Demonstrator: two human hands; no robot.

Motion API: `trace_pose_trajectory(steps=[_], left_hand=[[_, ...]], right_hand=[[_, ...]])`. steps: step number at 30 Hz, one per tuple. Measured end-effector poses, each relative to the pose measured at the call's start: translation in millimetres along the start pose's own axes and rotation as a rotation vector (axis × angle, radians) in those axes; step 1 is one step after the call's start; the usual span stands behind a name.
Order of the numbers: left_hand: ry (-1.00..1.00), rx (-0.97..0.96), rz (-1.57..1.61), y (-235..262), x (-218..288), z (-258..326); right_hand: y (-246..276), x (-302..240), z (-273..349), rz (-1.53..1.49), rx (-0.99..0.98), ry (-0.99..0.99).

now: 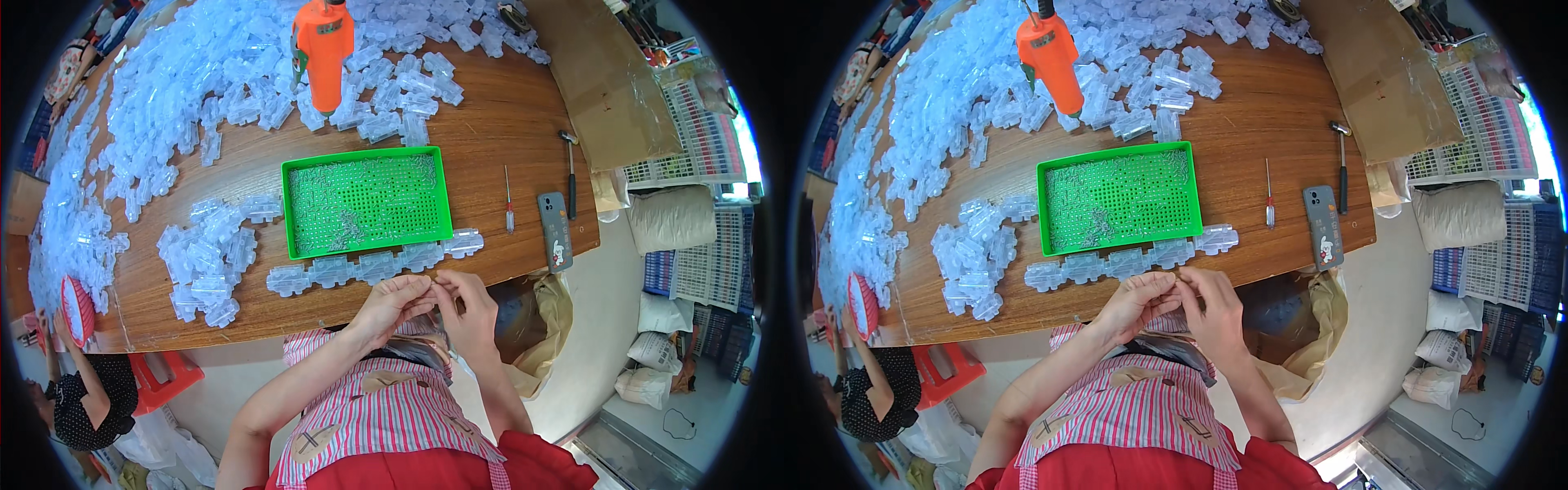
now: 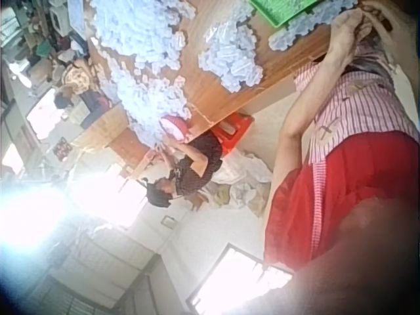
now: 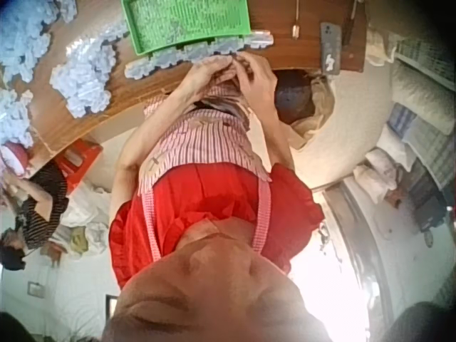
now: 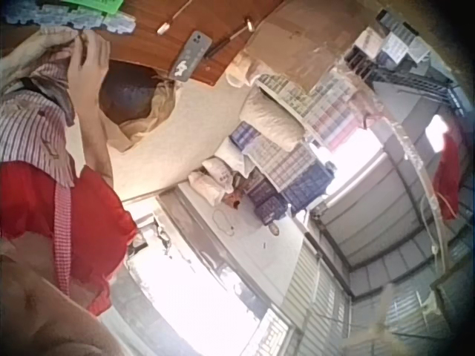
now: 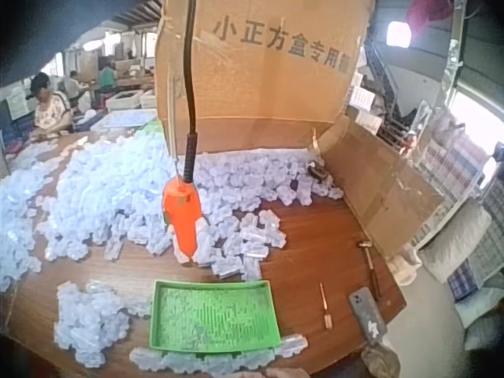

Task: The person uses a power screwdriver to drive screws from a green tray into plastic housings, then switches to manually inserting screws into the housings by hand.

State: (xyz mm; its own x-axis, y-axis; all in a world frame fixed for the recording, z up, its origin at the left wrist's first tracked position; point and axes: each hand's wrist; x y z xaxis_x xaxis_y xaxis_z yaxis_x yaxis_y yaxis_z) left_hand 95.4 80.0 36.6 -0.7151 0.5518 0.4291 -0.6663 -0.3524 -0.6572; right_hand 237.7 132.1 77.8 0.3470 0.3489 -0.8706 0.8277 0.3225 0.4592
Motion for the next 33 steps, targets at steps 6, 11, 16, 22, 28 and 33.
trace_pose_trajectory(steps=[6, 11, 16, 22, 28, 33], left_hand=[[-0.034, 0.022, -0.14, 1, -2, -3], [-0.005, 0.042, -0.156, 0, -3, -6], [-0.001, 0.071, -0.198, 1, -1, -7], [0.058, 0.081, -0.079, 1, 0, -4], [0.124, 0.056, -0.007, 0, 2, 1], [0.127, 0.046, 0.019, 0, 2, 3]], right_hand=[[4, 16, 1, -0.039, -0.029, -0.062], [4, 20, -5, -0.032, -0.038, -0.06], [7, 24, -7, -0.019, -0.094, -0.041], [3, 42, -22, 0.214, 0.055, 0.107], [-2, 54, -25, 0.272, 0.04, 0.203], [-3, 54, -26, 0.332, 0.028, 0.252]])
Point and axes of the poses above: each hand's wrist, its own z-axis away from the middle knuckle, its own y-axis out of the back of the hand, x = y × z, and after that the axes turned 9 degrees about -z, right-handed
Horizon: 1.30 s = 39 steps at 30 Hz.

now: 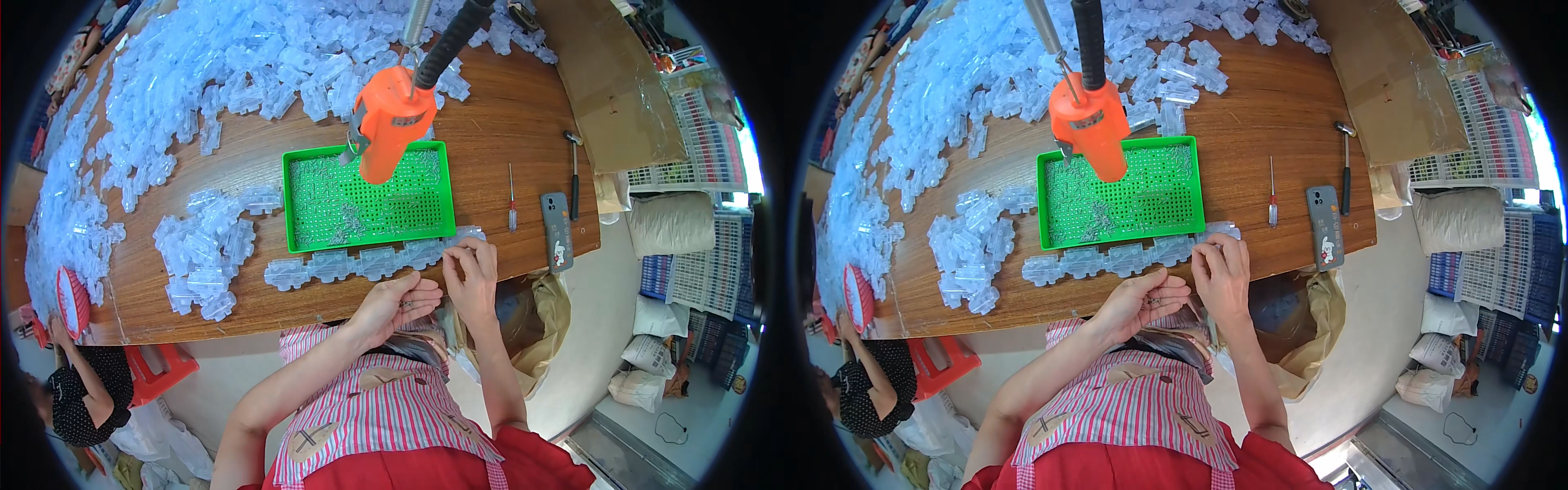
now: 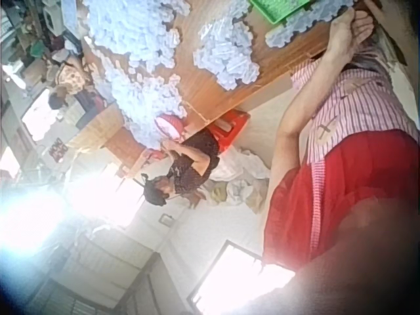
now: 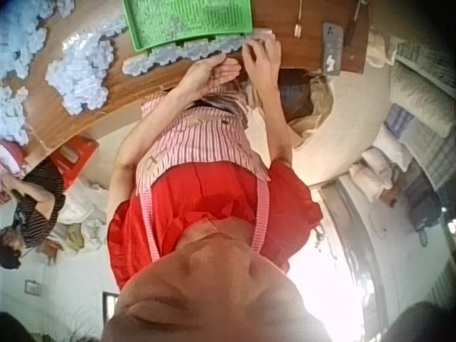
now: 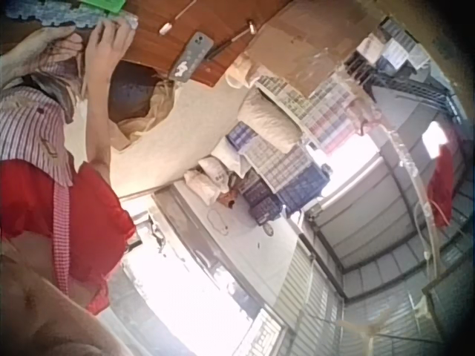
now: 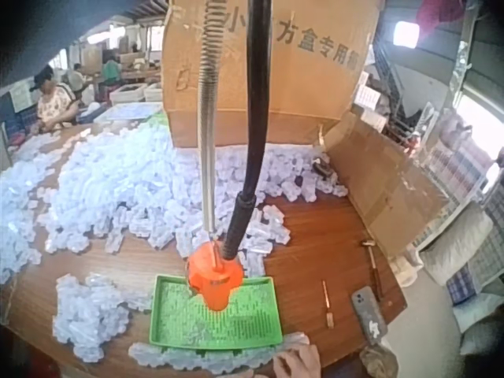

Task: The person uses a power screwdriver to drive screws from a green tray into plastic housings, then switches to manually inserting screws into the housings by hand.

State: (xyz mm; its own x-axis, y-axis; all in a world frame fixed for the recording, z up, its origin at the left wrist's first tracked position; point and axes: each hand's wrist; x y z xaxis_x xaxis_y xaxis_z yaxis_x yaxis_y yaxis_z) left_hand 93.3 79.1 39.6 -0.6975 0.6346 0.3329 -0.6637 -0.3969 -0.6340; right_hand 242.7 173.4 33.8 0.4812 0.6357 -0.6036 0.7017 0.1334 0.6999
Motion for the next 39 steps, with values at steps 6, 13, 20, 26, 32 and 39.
trace_pose_trajectory(steps=[6, 13, 20, 26, 32, 39], left_hand=[[0.01, 0.001, 0.035, -1, 1, 1], [-0.067, -0.201, 0.256, 6, 2, -3], [-0.1, -0.439, 0.388, 9, 1, -6], [-0.127, -0.302, 0.339, 1, 6, 1], [-0.161, -0.268, 0.3, -1, 5, 2], [-0.16, -0.288, 0.302, -3, 7, 5]], right_hand=[[6, -1, 0, -0.018, -0.034, 0.005], [30, -43, 5, -0.349, -0.051, -0.272], [32, -58, 9, -0.156, -0.188, -0.084], [30, -63, 9, -0.144, -0.235, -0.125], [23, -65, 12, -0.226, -0.152, -0.213], [26, -66, 15, -0.225, -0.124, -0.201]])
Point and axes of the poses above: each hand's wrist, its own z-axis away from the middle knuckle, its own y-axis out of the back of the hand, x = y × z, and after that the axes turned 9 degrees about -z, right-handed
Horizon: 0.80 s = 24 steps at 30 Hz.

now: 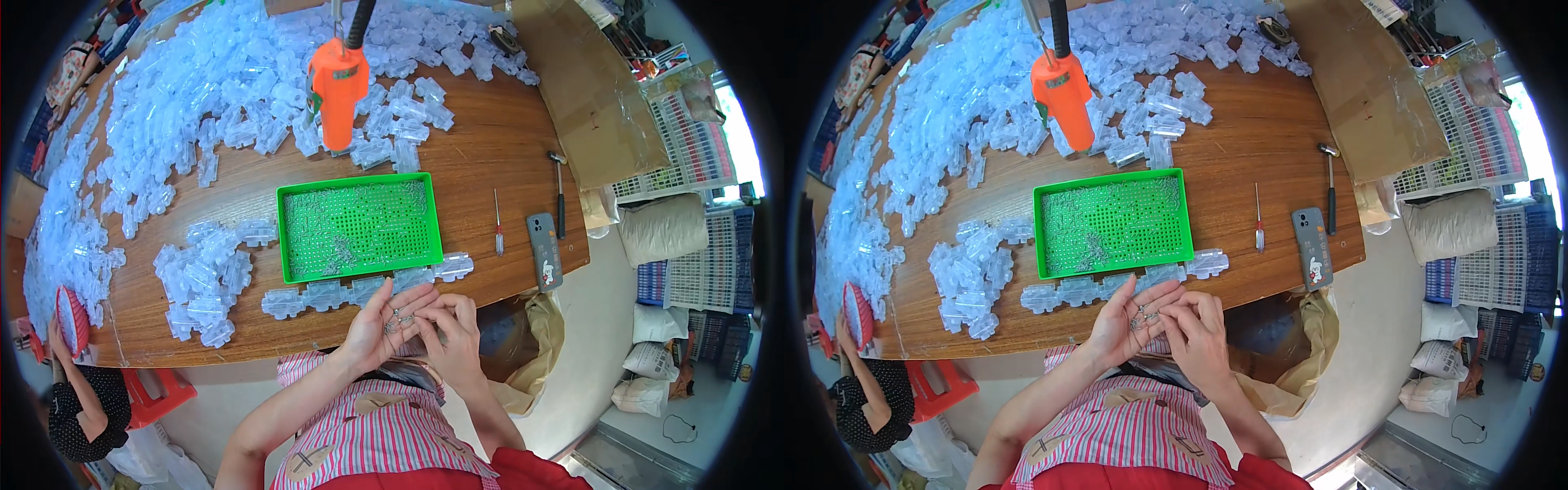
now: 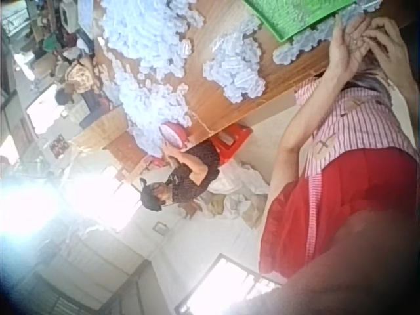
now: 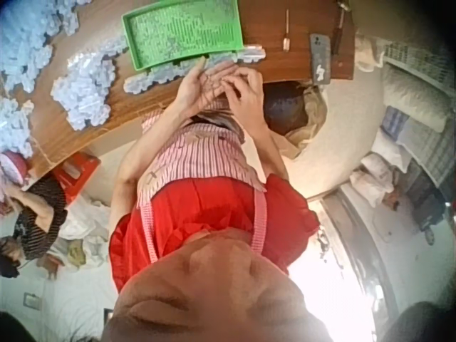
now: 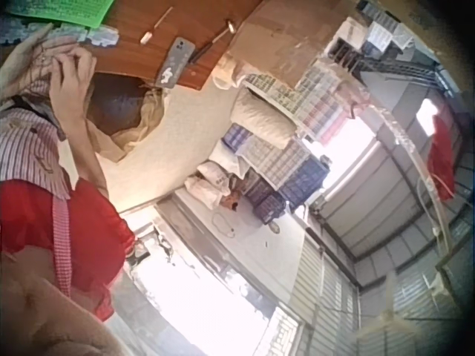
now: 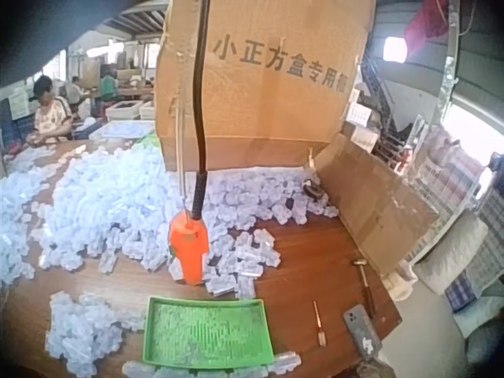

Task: The person uses a power screwdriver to drive screws from a green tray into plastic housings, then switches to manually inserting screws into the housings by hand.

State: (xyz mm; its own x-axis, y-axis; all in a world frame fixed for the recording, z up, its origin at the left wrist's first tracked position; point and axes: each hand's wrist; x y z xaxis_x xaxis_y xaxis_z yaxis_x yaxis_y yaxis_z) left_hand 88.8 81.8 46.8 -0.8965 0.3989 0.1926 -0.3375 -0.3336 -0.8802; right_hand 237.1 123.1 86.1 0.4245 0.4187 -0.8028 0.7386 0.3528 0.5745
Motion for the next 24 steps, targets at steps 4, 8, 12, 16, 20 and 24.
trace_pose_trajectory(steps=[4, 8, 12, 16, 20, 24], left_hand=[[-0.012, 0.017, -0.052, -4, 1, 0], [-0.024, -0.02, -0.027, 3, -1, -1], [-0.018, 0.064, -0.003, 5, -1, 0], [0.116, 0.228, -0.18, 10, -7, 2], [0.17, 0.195, -0.205, 8, -11, 3], [0.119, 0.203, -0.141, 13, -18, -3]], right_hand=[[1, -3, -3, 0.05, -0.016, 0.055], [1, -6, -10, 0.06, -0.035, 0.068], [-3, 6, -5, -0.109, 0.043, 0.009], [-10, 37, 7, -0.585, 0.165, -0.382], [-12, 34, 5, -0.825, 0.137, -0.456], [-11, 38, 3, -0.464, 0.085, -0.247]])
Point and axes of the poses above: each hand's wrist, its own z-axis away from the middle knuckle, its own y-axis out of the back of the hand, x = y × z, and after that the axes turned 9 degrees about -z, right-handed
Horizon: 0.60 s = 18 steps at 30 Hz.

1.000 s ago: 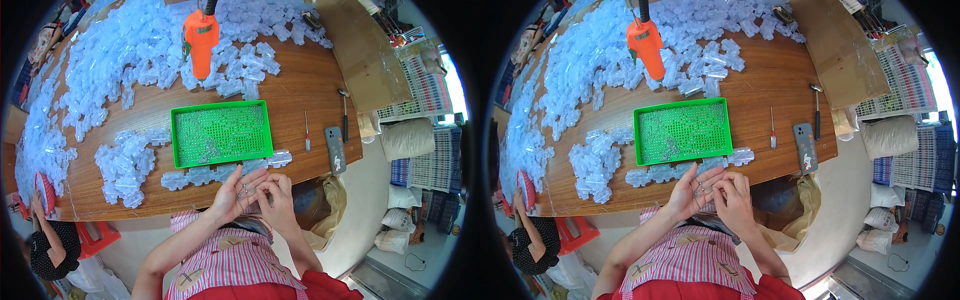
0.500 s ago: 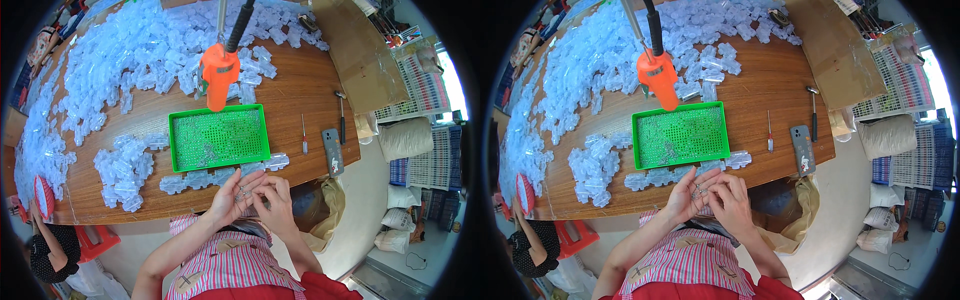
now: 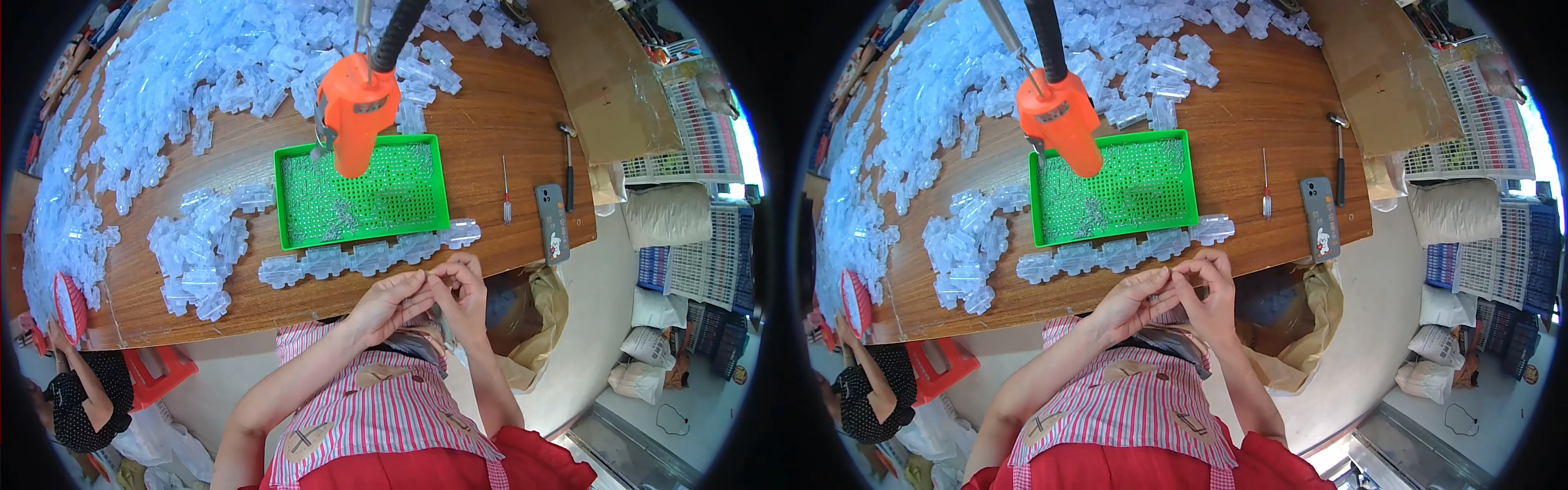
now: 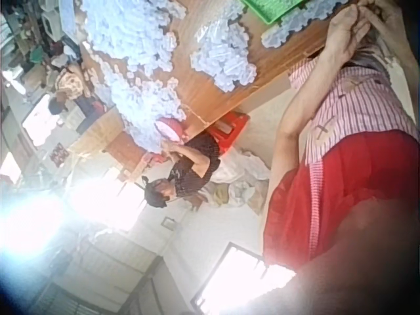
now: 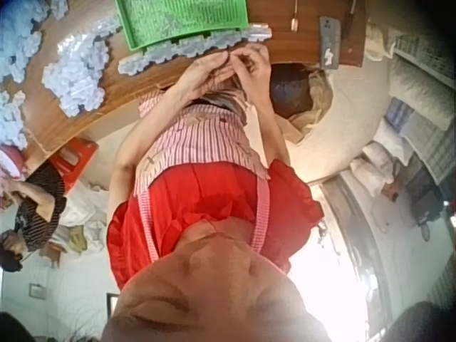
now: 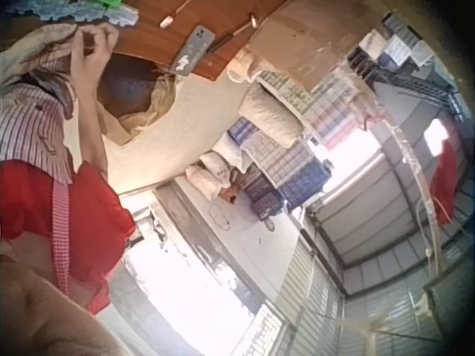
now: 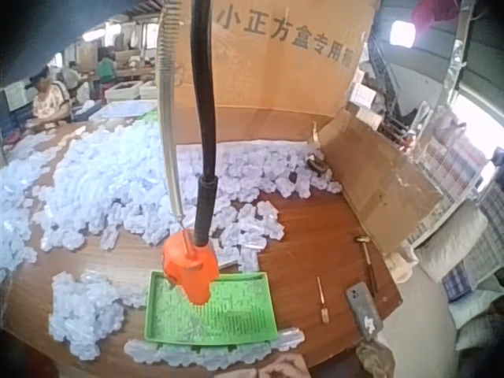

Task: The person uses a power screwdriver to drive screws from a green tray into plastic housings, then switches to manually inserting screws into the housings by hand.

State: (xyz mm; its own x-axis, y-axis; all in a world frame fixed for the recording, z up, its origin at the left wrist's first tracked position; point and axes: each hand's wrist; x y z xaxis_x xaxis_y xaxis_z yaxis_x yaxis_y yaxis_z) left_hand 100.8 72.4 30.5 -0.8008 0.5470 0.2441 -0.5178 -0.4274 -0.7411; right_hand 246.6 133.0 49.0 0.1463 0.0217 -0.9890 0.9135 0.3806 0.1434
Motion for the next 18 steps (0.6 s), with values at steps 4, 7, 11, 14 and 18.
trace_pose_trajectory(steps=[4, 7, 11, 14, 18], left_hand=[[-0.03, 0.027, -0.085, 2, 2, -4], [-0.057, 0.046, -0.154, 10, 0, -8], [-0.045, 0.116, -0.127, 3, 4, -3], [-0.021, 0.13, -0.106, 5, 3, -6], [-0.016, 0.135, -0.066, 2, 0, -6]], right_hand=[[3, -4, -3, 0.368, -0.014, 0.242], [0, -14, -7, 0.569, -0.081, 0.373], [1, -2, -16, 0.573, -0.017, 0.402], [-1, 10, -20, 0.537, 0.054, 0.389], [-2, 13, -24, 0.558, 0.017, 0.398]])
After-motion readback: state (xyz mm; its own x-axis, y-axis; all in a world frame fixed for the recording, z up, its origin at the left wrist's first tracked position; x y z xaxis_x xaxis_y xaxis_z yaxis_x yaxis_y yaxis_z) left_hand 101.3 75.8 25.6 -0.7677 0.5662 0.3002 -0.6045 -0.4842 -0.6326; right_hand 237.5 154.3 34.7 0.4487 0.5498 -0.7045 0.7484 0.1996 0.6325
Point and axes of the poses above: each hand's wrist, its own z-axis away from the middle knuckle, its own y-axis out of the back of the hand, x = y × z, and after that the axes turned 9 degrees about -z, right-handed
